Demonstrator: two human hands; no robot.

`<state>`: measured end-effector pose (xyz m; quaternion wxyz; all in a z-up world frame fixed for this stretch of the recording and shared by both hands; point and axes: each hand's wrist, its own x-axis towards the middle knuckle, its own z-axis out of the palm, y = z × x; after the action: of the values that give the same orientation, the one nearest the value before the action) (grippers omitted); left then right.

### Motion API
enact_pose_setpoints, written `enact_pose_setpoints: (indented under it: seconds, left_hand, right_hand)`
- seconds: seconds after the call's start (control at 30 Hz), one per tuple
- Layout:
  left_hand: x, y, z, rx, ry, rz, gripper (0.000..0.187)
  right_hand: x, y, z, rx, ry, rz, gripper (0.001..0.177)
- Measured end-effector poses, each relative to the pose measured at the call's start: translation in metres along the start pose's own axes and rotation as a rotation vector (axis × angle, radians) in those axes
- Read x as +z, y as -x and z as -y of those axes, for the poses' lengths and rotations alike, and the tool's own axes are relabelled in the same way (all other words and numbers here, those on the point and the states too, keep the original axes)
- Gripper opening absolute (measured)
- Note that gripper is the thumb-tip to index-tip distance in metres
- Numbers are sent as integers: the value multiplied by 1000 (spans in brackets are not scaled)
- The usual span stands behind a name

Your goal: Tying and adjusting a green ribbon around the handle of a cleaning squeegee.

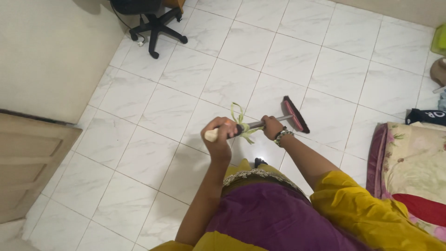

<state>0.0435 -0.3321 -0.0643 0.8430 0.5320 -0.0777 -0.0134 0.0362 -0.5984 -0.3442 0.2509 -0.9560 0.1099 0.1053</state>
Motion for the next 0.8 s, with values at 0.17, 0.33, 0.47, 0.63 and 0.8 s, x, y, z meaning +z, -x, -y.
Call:
enact_pose_setpoints:
  seconds: [0.17, 0.33, 0.47, 0.63, 0.8]
  left_hand:
    - [-30, -10, -42, 191, 32, -162, 25]
    - [-51, -3, -109, 293, 70, -178, 27]
    - [-77, 8, -144, 393, 68, -297, 28]
    - [-86, 17, -164, 474, 45, -366, 24]
    - [-82, 6, -139, 409, 121, -328, 25]
  right_hand:
    - [0, 15, 101, -26, -50, 78, 23]
    - [-2, 35, 192, -180, -201, 154, 24]
    - [1, 40, 230, -372, -237, 254, 11]
    - [-35, 60, 250, -527, -231, 262, 13]
    - [-63, 55, 228, -433, -42, 173, 20]
